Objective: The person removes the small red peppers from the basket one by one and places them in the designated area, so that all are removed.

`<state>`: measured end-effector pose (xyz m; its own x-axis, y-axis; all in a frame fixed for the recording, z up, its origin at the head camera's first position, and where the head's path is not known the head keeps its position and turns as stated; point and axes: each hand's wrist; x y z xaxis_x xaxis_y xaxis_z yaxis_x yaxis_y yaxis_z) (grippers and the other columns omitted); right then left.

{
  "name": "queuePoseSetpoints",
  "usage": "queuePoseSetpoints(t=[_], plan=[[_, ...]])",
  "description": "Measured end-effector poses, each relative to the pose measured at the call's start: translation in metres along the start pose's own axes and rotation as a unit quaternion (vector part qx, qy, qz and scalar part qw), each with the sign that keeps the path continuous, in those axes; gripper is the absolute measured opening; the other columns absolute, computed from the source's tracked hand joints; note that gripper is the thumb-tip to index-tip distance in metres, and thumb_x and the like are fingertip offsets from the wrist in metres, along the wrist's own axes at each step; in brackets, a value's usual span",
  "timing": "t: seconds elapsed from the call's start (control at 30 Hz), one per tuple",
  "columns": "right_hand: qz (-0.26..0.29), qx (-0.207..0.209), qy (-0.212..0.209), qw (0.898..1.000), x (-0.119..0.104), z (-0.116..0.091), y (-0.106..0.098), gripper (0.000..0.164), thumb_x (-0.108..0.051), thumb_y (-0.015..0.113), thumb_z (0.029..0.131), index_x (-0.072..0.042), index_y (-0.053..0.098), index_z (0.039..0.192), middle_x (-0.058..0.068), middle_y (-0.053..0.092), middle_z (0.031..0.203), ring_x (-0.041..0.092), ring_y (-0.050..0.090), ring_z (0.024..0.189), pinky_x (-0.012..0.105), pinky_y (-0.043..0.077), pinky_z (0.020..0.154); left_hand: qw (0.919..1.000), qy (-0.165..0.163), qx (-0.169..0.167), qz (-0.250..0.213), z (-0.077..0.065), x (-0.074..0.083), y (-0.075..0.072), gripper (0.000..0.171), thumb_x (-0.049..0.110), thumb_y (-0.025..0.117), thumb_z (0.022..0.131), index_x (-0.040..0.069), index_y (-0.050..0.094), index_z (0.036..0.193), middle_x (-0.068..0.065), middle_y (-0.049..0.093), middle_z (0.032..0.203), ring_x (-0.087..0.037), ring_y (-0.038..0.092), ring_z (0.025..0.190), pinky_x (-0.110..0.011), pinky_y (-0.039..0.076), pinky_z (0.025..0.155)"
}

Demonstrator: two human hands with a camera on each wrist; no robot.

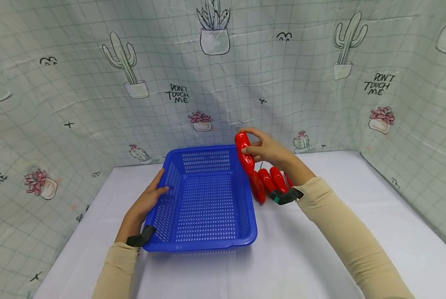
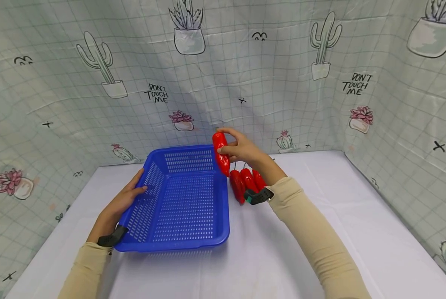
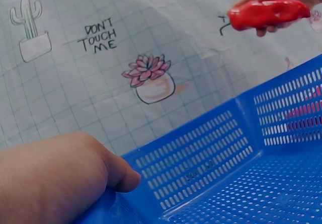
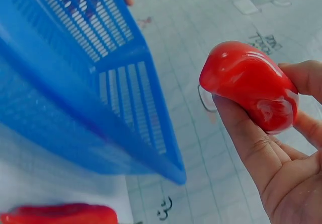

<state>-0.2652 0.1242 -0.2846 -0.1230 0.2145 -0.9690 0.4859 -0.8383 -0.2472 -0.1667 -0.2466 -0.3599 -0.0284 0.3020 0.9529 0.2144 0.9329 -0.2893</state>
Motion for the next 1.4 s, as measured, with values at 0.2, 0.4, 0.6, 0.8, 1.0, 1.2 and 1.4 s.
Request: queuePoseSetpoints(t=[0.2,0.4,0.6,0.8,1.0,1.2,1.4], plan=[[-0.018,0.013,0.009,1.0,0.008,-0.003,-0.01,0.066,-0.013,0.063,0.094,-0.023,0.033,0.152,0.023,0.063,0.113,0.025,0.069,0.089,0.038,0.06,0.076,1.0,-0.002,0.003,0.005,0.001,-0.001,-0.002,0.071,0.005,0.033,0.102,0.017,-0.009,0.158,-0.017,-0.012,0.164,-0.043,-0.001,0.15,-0.06,0.006,0.118],[-0.024,0.026,0.009,0.999,0.018,-0.007,-0.019,0.066,-0.014,0.063,0.094,-0.022,0.033,0.152,0.024,0.063,0.117,0.023,0.069,0.089,0.039,0.059,0.078,0.9999,-0.005,0.001,-0.011,0.002,0.0,0.0,0.071,0.005,0.033,0.102,0.017,-0.009,0.158,-0.017,-0.012,0.164,-0.043,0.003,0.149,-0.058,0.011,0.118],[-0.021,0.049,0.025,0.998,0.025,-0.008,-0.026,0.067,-0.012,0.063,0.094,-0.025,0.033,0.153,0.027,0.06,0.123,0.024,0.067,0.092,0.04,0.059,0.079,1.0,-0.003,-0.001,-0.001,-0.003,0.003,-0.003,0.071,0.006,0.034,0.102,0.016,-0.01,0.158,-0.017,-0.013,0.164,-0.043,-0.001,0.149,-0.059,0.008,0.118],[-0.023,0.049,0.017,0.998,0.029,-0.009,-0.029,0.069,-0.014,0.065,0.093,-0.026,0.034,0.154,0.027,0.056,0.131,0.029,0.063,0.104,0.044,0.056,0.087,0.9999,0.0,0.007,0.009,-0.009,0.005,-0.01,0.071,0.004,0.034,0.102,0.014,-0.01,0.158,-0.019,-0.014,0.163,-0.044,-0.004,0.149,-0.062,0.005,0.117],[-0.035,0.055,0.024,0.998,0.037,-0.017,-0.038,0.068,-0.013,0.062,0.094,-0.024,0.033,0.154,0.025,0.055,0.133,0.03,0.062,0.106,0.046,0.055,0.09,1.0,0.005,-0.002,-0.003,-0.005,0.004,-0.005,0.071,0.004,0.034,0.102,0.014,-0.009,0.158,-0.018,-0.014,0.163,-0.042,-0.004,0.149,-0.059,0.005,0.118],[-0.052,0.056,0.027,0.997,0.047,-0.022,-0.046,0.066,-0.016,0.062,0.094,-0.025,0.034,0.154,0.023,0.052,0.137,0.031,0.06,0.109,0.046,0.054,0.091,1.0,0.007,-0.002,-0.005,-0.003,0.003,-0.002,0.071,0.004,0.033,0.102,0.013,-0.009,0.158,-0.018,-0.013,0.164,-0.042,-0.003,0.149,-0.058,0.004,0.119],[-0.062,0.064,0.046,0.995,0.059,-0.03,-0.055,0.067,-0.015,0.06,0.095,-0.023,0.031,0.155,0.024,0.048,0.141,0.031,0.057,0.109,0.038,0.054,0.087,1.0,0.002,-0.005,-0.005,-0.002,0.001,0.0,0.071,0.004,0.033,0.102,0.015,-0.01,0.158,-0.018,-0.013,0.163,-0.043,-0.001,0.149,-0.06,0.007,0.118]])
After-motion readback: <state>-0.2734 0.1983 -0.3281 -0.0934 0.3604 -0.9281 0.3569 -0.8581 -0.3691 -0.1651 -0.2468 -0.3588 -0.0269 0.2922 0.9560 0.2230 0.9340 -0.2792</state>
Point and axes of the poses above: each hand's wrist, its own z-axis towards the middle knuckle, its own y-axis out of the palm, x = y × z
